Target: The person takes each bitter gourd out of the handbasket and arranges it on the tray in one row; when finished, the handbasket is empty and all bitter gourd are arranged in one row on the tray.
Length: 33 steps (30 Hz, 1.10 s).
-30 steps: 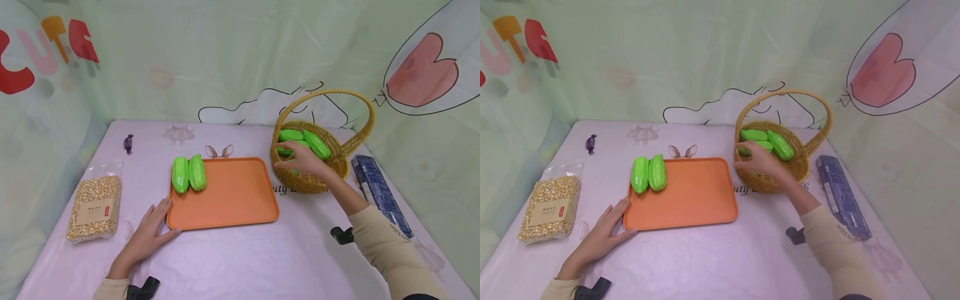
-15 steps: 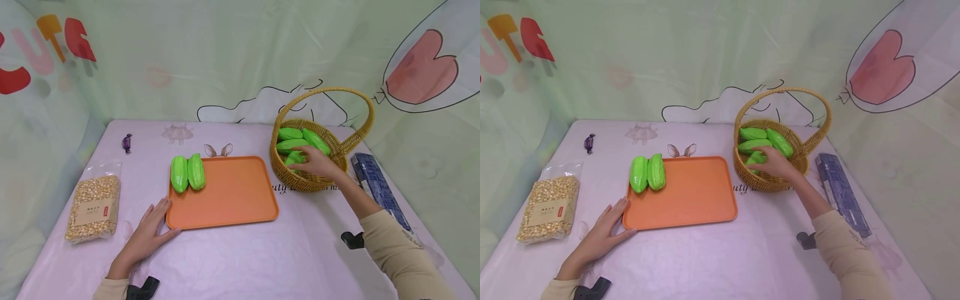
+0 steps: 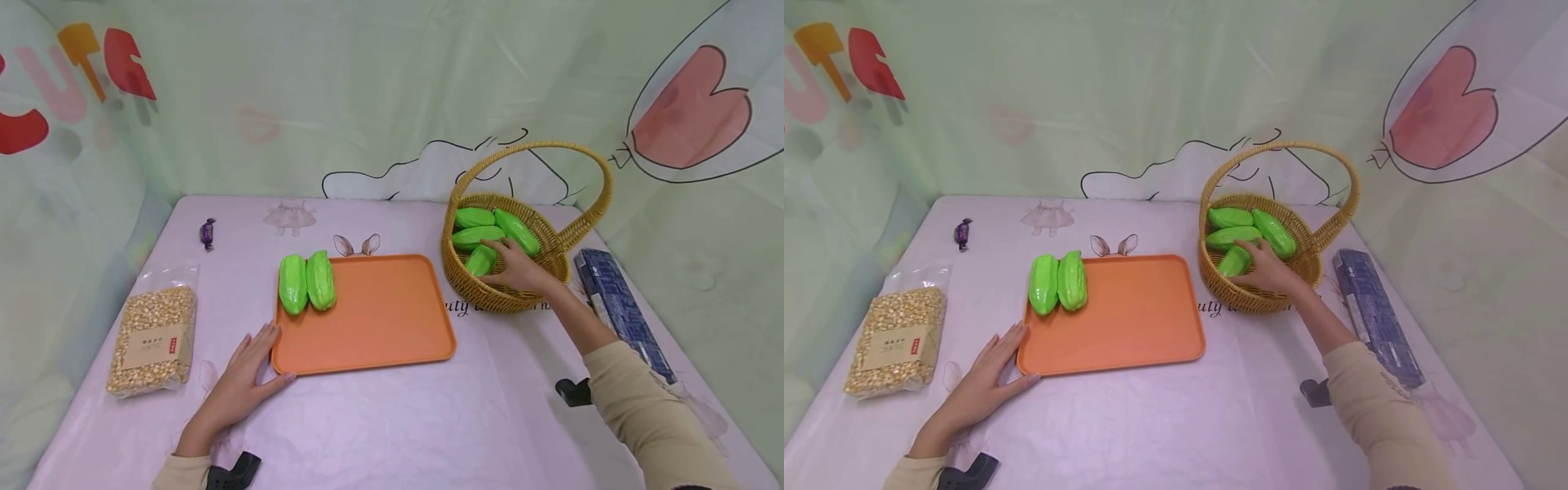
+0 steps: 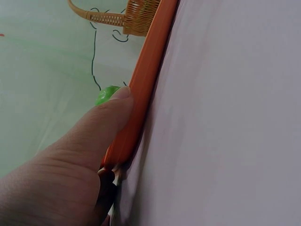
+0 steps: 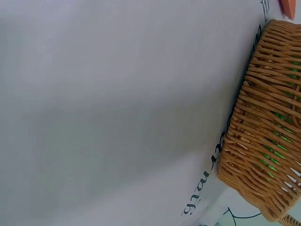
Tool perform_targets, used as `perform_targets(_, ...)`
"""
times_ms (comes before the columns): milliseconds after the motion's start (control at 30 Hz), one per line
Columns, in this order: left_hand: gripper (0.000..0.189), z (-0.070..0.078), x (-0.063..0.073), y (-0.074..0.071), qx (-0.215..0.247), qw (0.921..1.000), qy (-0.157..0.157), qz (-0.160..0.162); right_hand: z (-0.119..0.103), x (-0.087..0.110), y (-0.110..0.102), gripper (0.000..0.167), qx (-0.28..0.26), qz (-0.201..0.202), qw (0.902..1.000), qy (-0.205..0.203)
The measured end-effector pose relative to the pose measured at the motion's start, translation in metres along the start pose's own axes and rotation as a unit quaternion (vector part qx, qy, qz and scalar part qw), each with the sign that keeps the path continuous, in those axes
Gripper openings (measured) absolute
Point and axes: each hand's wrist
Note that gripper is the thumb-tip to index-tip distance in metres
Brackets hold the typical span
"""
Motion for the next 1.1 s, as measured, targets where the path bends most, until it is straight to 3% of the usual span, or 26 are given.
perform_targets(333, 0.08, 0.002, 0.0, 0.0, -0.008, 0.9998, 0.01, 0.012, 0.005, -0.007, 0.002, 0.082, -0.004, -0.017, 0.9998, -0.005)
perform_targets(667, 0.081, 0.002, 0.0, -0.001, -0.002, 1.0, -0.002, 0.001, 0.014, -0.013, 0.004, 0.077, -0.028, -0.036, 0.9986, -0.026)
perform_targets(1100, 0.081, 0.002, 0.001, -0.001, 0.0, 1.0, -0.001, 0.002, 0.021, -0.014, 0.006, 0.075, -0.017, -0.027, 0.9988, -0.038)
Point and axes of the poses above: each hand's wrist, its own x-axis away from the middle knuckle, its own y-axis out of the palm, z = x × y, and after that the axes turned 8 degrees about -x, right-handed
